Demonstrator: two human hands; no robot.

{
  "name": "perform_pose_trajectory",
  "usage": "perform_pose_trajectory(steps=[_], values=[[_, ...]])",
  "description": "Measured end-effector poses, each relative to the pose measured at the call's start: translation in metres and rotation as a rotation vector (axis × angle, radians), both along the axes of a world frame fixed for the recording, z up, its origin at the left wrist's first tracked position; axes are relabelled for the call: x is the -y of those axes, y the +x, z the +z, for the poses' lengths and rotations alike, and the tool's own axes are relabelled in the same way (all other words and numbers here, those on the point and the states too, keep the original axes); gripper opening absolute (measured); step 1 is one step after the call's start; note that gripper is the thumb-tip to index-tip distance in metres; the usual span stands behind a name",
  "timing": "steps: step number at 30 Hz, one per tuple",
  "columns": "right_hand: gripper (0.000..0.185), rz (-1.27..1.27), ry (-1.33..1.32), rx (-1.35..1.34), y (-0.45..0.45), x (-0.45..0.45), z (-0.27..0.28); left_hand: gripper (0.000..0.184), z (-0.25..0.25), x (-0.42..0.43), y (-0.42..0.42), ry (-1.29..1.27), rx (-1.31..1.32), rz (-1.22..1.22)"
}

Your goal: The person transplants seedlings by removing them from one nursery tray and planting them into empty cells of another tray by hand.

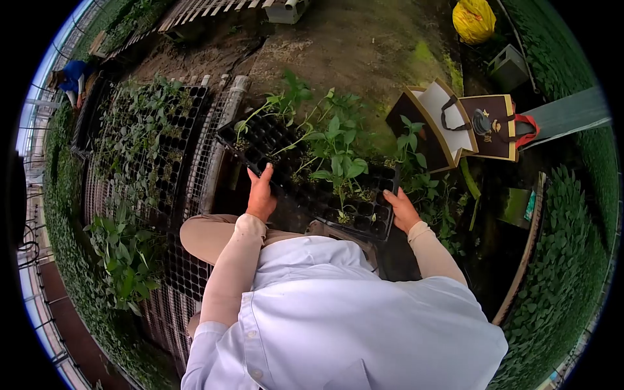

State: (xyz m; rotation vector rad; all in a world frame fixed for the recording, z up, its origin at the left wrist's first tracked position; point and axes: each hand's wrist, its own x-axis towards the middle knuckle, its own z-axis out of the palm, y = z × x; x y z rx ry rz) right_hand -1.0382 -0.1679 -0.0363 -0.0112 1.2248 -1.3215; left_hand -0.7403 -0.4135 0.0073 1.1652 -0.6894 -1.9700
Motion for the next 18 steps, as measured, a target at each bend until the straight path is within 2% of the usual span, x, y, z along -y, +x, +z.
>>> perform_pose_trajectory(steps=[1, 5, 9, 13, 15, 16, 18], values=[[0.043, -0.029, -0.015, 0.017, -0.001, -0.001, 0.001, 0.061, 0.008, 0.000, -0.008, 0.019, 0.017, 0.037], [0.035, -0.113, 0.014, -0.002, -0.005, 0.007, 0.003, 0.060, -0.017, 0.027, -0.025, 0.001, 0.048, 0.028], [0.037, -0.170, -0.008, -0.036, 0.002, 0.034, 0.006, 0.053, -0.054, 0.065, -0.039, 0.096, 0.083, -0.004], [0.043, -0.224, 0.003, -0.118, 0.010, 0.059, -0.005, 0.059, -0.077, 0.103, -0.050, 0.062, 0.158, -0.033], [0.046, -0.256, 0.032, -0.127, 0.016, 0.072, -0.007, 0.087, -0.060, 0.122, -0.056, 0.084, 0.125, -0.095], [0.049, -0.293, 0.058, -0.131, 0.020, 0.082, -0.006, 0.087, -0.063, 0.131, -0.059, 0.085, 0.119, -0.089], [0.056, -0.317, 0.051, -0.112, 0.024, 0.103, -0.010, 0.089, -0.071, 0.148, -0.070, -0.070, 0.065, -0.154]])
